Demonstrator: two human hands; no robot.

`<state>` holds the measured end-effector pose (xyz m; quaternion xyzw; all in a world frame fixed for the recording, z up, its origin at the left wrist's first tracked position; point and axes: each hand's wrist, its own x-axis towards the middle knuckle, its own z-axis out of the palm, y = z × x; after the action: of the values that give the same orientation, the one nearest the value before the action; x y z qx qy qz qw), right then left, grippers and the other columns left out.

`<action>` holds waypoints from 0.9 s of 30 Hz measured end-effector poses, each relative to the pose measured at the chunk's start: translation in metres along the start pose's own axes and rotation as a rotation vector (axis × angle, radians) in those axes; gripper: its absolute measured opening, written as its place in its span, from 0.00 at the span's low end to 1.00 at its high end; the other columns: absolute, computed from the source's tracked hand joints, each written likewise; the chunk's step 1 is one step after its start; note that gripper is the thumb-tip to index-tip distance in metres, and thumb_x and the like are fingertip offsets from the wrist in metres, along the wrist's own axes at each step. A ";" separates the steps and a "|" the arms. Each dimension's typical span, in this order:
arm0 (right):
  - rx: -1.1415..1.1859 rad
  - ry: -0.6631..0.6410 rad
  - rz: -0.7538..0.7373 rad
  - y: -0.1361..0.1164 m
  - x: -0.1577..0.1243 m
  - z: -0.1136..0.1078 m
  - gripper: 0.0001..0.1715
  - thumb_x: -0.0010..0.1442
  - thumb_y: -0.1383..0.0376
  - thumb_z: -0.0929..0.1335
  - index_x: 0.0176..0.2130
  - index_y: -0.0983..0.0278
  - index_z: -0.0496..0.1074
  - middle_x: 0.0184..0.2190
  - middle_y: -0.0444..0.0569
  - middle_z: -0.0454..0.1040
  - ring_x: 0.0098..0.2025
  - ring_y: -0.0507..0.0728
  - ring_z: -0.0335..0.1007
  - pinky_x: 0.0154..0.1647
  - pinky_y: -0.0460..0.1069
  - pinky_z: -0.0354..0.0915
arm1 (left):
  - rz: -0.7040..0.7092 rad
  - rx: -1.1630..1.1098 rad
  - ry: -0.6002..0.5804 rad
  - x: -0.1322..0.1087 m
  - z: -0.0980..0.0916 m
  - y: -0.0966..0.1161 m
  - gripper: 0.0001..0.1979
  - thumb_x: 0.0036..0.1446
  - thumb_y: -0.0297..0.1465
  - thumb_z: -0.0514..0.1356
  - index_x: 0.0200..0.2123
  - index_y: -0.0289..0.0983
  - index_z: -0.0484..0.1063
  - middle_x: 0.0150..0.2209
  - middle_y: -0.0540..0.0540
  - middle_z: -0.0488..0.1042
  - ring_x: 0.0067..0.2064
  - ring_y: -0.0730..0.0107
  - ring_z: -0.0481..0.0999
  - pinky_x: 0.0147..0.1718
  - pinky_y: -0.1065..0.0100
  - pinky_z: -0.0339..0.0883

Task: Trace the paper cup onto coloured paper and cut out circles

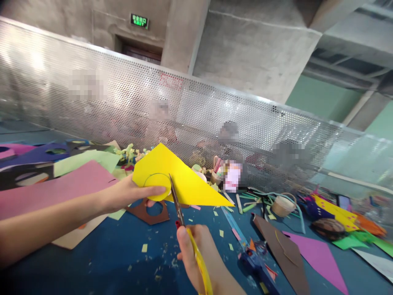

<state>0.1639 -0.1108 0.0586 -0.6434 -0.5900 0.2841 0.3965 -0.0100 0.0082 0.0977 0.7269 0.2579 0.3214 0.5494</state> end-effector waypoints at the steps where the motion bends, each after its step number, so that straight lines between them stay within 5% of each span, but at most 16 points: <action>1: 0.002 -0.003 0.009 0.000 0.000 0.000 0.36 0.49 0.31 0.53 0.19 0.60 0.50 0.14 0.42 0.56 0.22 0.54 0.65 0.26 0.46 0.67 | 0.003 -0.005 -0.007 0.000 -0.001 0.000 0.11 0.51 0.38 0.61 0.28 0.35 0.71 0.20 0.51 0.69 0.23 0.74 0.66 0.24 0.73 0.63; 9: -0.050 0.038 0.052 0.002 0.001 -0.003 0.32 0.53 0.37 0.56 0.19 0.60 0.52 0.16 0.41 0.59 0.22 0.56 0.70 0.23 0.47 0.63 | -0.010 -0.138 -0.099 0.003 -0.010 0.001 0.07 0.50 0.34 0.63 0.30 0.36 0.74 0.23 0.51 0.70 0.23 0.76 0.65 0.22 0.74 0.61; 16: 0.110 0.032 0.148 0.011 0.004 0.005 0.35 0.53 0.35 0.55 0.17 0.59 0.54 0.09 0.38 0.51 0.17 0.54 0.65 0.26 0.47 0.68 | -0.053 -0.341 0.068 0.013 -0.001 -0.019 0.12 0.49 0.36 0.65 0.33 0.34 0.76 0.28 0.48 0.74 0.23 0.80 0.65 0.24 0.76 0.61; 19: 0.222 -0.064 0.189 0.020 0.007 0.014 0.37 0.54 0.34 0.52 0.15 0.60 0.56 0.08 0.39 0.53 0.17 0.53 0.66 0.28 0.48 0.69 | -0.033 -0.398 0.131 0.014 0.007 -0.025 0.13 0.49 0.37 0.64 0.35 0.34 0.75 0.32 0.47 0.75 0.25 0.79 0.68 0.27 0.75 0.64; 23: 0.291 -0.244 0.214 0.033 0.014 0.025 0.43 0.52 0.33 0.45 0.12 0.61 0.55 0.08 0.45 0.62 0.17 0.53 0.68 0.27 0.47 0.67 | -0.019 -0.143 0.185 0.015 0.007 -0.028 0.17 0.49 0.41 0.63 0.34 0.31 0.73 0.29 0.46 0.75 0.25 0.75 0.69 0.26 0.73 0.64; 27: 0.294 -0.228 0.247 0.043 0.018 0.026 0.44 0.51 0.32 0.41 0.12 0.60 0.55 0.09 0.46 0.64 0.19 0.53 0.69 0.29 0.47 0.66 | -0.001 0.140 0.151 0.016 0.000 -0.028 0.19 0.51 0.44 0.59 0.30 0.31 0.73 0.25 0.46 0.74 0.25 0.71 0.71 0.26 0.71 0.65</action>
<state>0.1676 -0.0877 0.0105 -0.6098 -0.5001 0.4843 0.3788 -0.0003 0.0275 0.0732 0.7371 0.3206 0.3561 0.4765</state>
